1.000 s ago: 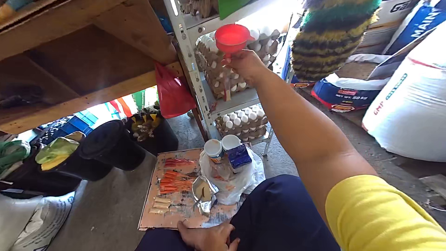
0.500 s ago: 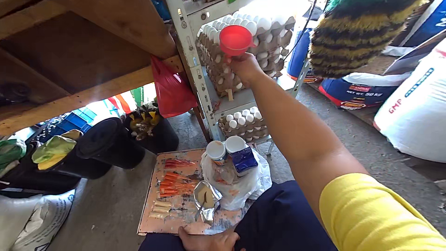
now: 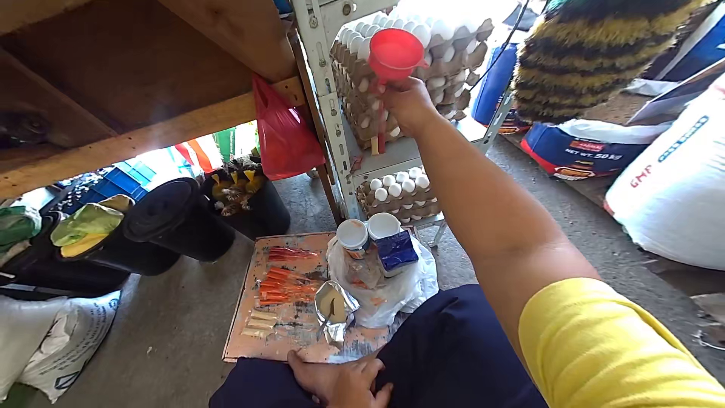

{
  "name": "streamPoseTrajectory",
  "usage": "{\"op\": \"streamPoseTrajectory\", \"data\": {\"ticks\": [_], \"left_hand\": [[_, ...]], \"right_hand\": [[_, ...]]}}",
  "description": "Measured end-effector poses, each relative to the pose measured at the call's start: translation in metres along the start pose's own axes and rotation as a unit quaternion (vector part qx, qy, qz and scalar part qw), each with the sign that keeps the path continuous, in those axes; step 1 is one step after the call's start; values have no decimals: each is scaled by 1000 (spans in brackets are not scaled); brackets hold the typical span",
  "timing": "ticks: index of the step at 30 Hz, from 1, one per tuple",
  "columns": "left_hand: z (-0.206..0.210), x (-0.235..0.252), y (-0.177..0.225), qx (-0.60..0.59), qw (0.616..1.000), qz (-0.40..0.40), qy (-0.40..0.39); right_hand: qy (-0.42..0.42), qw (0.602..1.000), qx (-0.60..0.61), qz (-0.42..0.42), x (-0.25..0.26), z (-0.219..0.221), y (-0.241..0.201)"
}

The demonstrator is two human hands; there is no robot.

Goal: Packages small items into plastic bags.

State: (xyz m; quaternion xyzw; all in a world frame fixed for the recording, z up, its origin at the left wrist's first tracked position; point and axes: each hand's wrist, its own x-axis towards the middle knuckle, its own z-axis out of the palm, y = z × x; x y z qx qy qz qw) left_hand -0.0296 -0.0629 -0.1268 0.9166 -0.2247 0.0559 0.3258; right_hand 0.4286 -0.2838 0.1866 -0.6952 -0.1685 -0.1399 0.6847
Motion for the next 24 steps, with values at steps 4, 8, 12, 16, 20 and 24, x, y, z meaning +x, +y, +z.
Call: {"op": "streamPoseTrajectory", "data": {"ticks": [4, 8, 12, 16, 20, 24], "left_hand": [[-9, 1, 3, -91, 995, -42, 18], [-33, 6, 18, -43, 973, -1, 229], [-69, 9, 31, 57, 933, -119, 334], [-88, 14, 26, 0, 932, -270, 243], [-88, 26, 17, -37, 932, -319, 168], [-86, 37, 2, -62, 925, -329, 177]], "right_hand": [[-23, 999, 12, -20, -30, 0, -24], [-52, 997, -52, 2, -73, 0, -65], [-72, 994, -80, 16, -125, 5, -88], [-150, 988, -34, 34, -187, 11, -70], [-164, 981, -22, 104, -259, 23, -33], [-164, 972, -11, 169, -316, 41, 0]]}}
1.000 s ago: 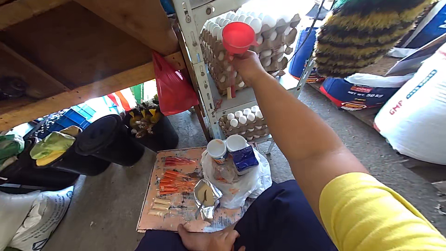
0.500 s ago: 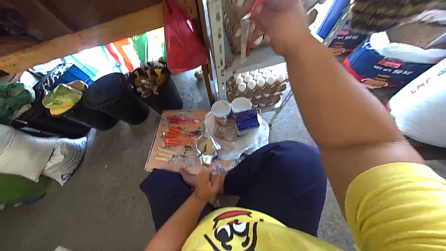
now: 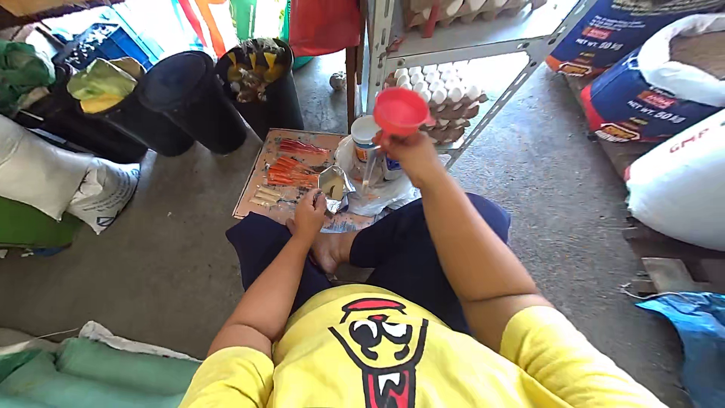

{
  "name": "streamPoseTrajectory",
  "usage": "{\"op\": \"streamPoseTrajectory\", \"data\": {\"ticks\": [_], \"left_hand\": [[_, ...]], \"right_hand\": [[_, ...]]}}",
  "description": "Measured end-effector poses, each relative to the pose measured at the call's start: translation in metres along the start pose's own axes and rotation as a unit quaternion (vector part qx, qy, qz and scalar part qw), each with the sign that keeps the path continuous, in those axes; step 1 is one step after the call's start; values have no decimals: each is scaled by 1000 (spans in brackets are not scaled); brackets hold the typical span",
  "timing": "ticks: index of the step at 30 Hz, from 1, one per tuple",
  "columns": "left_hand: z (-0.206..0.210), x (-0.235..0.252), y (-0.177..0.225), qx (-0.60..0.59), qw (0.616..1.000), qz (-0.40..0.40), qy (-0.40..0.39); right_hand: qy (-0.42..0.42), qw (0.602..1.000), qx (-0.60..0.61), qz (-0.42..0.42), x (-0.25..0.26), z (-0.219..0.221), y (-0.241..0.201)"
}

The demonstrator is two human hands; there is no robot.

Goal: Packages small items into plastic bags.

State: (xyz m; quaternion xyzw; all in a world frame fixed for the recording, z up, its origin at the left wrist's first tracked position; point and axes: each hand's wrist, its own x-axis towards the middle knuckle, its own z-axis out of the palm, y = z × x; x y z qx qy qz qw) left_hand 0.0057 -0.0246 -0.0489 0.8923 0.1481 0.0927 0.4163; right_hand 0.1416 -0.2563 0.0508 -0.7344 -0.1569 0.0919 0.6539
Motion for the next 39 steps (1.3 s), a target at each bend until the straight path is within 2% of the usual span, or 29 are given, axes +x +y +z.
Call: {"op": "streamPoseTrajectory", "data": {"ticks": [2, 8, 11, 17, 22, 25, 33, 37, 39], "left_hand": [[0, 6, 0, -6, 1000, -3, -9], [-5, 4, 12, -35, 995, -11, 95], [-9, 2, 15, -60, 989, -17, 132], [-14, 1, 14, -105, 982, -18, 154], [-16, -2, 11, -71, 985, 41, 152], [-15, -2, 9, -67, 984, 49, 159], [-20, -5, 11, -116, 977, -1, 178], [-30, -3, 22, -219, 950, -58, 217], [-43, -2, 33, -248, 939, -54, 232]], "right_hand": [[-2, 1000, -4, 11, -11, 12, 17], [-40, 995, -85, 25, -22, 24, 37], [-40, 995, -87, 18, -24, 24, 44], [-28, 997, -68, -3, -25, 19, 59], [-20, 997, -78, 9, -26, 15, 59], [-20, 997, -71, 6, -27, 15, 61], [-23, 998, -66, 11, -28, 16, 61], [-20, 997, -72, 10, -28, 17, 61], [-23, 996, -80, 18, -28, 18, 61]]}}
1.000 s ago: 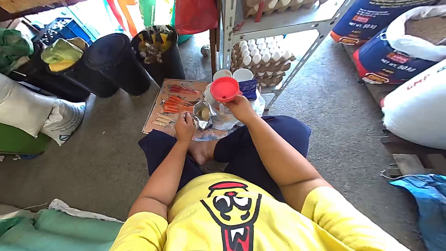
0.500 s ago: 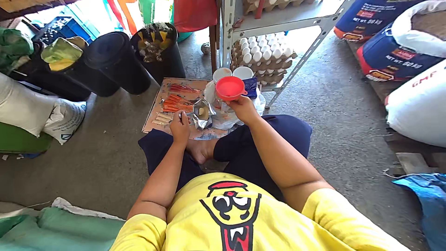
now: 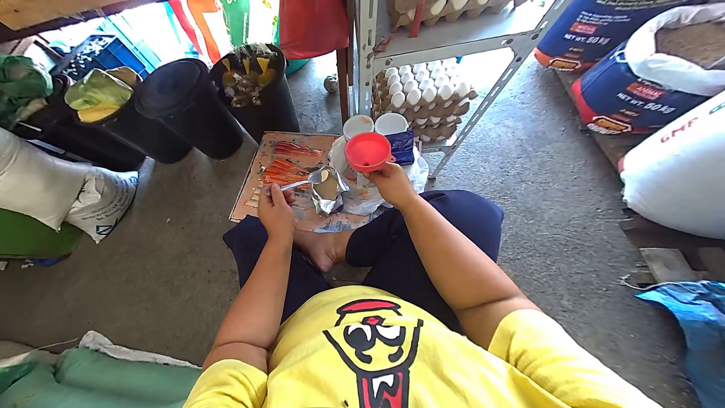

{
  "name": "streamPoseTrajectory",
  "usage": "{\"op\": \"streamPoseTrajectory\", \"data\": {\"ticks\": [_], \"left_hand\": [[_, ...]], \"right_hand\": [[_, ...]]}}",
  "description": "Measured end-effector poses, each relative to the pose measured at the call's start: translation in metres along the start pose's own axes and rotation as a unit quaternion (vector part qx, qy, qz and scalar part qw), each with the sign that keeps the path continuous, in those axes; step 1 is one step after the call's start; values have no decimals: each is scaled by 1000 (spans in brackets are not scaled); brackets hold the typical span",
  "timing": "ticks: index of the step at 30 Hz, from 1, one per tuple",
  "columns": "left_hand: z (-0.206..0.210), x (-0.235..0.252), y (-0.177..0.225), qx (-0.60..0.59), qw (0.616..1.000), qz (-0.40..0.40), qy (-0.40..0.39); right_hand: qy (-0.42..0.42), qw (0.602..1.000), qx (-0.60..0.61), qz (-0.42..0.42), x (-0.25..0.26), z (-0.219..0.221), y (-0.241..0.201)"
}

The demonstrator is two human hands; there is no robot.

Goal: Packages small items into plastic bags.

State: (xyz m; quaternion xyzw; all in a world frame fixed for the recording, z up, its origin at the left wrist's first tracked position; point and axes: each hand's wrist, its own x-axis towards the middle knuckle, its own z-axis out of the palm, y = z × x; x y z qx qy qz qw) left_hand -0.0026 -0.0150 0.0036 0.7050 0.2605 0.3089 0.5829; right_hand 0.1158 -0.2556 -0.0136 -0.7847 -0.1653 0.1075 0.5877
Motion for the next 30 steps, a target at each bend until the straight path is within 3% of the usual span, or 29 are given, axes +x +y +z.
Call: {"op": "streamPoseTrajectory", "data": {"ticks": [9, 16, 21, 26, 30], "left_hand": [[-3, 1, 76, -116, 973, 193, -44], [6, -19, 72, -18, 906, 392, -161], [3, -21, 67, 30, 858, 494, -134], [-5, -17, 47, 130, 883, 444, -81], [-2, -14, 23, 277, 896, 303, -168]], "right_hand": [[-12, 1000, -17, 4, -3, 5, -7], [-9, 999, -37, 1, -6, 4, -10], [-6, 998, -55, -22, -4, 3, -6], [8, 998, -48, -27, 2, -8, -25], [13, 999, -23, -36, 10, -24, -50]]}}
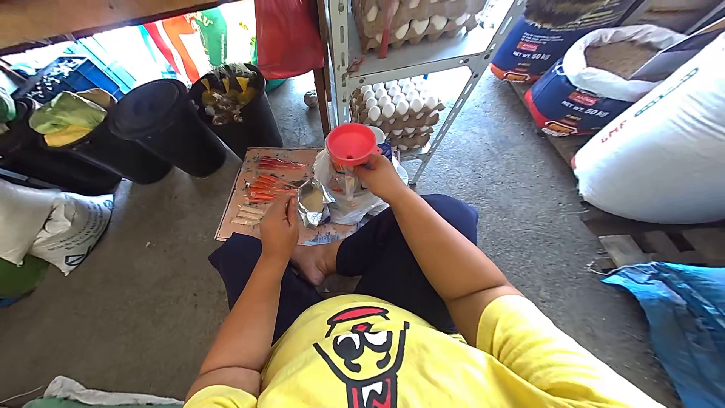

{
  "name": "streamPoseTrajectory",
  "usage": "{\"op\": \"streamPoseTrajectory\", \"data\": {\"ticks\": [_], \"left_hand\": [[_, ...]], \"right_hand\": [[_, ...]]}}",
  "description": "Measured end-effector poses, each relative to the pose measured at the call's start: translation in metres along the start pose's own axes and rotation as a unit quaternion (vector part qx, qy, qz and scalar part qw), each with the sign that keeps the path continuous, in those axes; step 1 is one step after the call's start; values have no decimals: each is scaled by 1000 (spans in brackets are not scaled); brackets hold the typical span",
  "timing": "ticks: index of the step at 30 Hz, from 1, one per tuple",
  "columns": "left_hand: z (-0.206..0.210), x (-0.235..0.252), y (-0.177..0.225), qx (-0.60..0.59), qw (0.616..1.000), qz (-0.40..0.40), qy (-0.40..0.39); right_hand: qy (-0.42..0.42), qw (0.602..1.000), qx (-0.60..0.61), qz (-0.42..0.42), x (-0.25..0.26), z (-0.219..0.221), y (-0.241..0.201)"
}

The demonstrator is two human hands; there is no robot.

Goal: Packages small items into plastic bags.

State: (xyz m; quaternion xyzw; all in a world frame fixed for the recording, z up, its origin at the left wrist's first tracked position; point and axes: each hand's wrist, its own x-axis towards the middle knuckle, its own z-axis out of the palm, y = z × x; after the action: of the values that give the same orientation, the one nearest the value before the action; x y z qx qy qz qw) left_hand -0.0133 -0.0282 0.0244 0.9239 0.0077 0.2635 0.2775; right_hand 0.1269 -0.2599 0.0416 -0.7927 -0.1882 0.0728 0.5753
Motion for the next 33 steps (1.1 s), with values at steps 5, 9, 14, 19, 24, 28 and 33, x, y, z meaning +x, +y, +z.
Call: {"op": "streamPoseTrajectory", "data": {"ticks": [5, 9, 14, 19, 24, 28, 33], "left_hand": [[26, -4, -21, 38, 976, -108, -185], [25, -11, -14, 112, 967, -125, -189], [44, -43, -15, 59, 989, 114, -72], [70, -58, -5, 16, 865, 147, -479], [84, -58, 0, 35, 794, 150, -588], [90, -65, -14, 3, 831, 177, -527], [112, -84, -45, -69, 897, 336, -279]], "right_hand": [[3, 1000, 11, -29, 9, -21, -31], [29, 999, 6, -40, 17, -38, -49], [32, 997, -35, -59, 42, -52, -49], [69, 995, -37, -61, 75, -77, -71], [65, 996, -35, -51, 104, -114, -119], [67, 996, -14, -62, 132, -143, -144], [96, 988, -57, -105, 164, -174, -151]]}}
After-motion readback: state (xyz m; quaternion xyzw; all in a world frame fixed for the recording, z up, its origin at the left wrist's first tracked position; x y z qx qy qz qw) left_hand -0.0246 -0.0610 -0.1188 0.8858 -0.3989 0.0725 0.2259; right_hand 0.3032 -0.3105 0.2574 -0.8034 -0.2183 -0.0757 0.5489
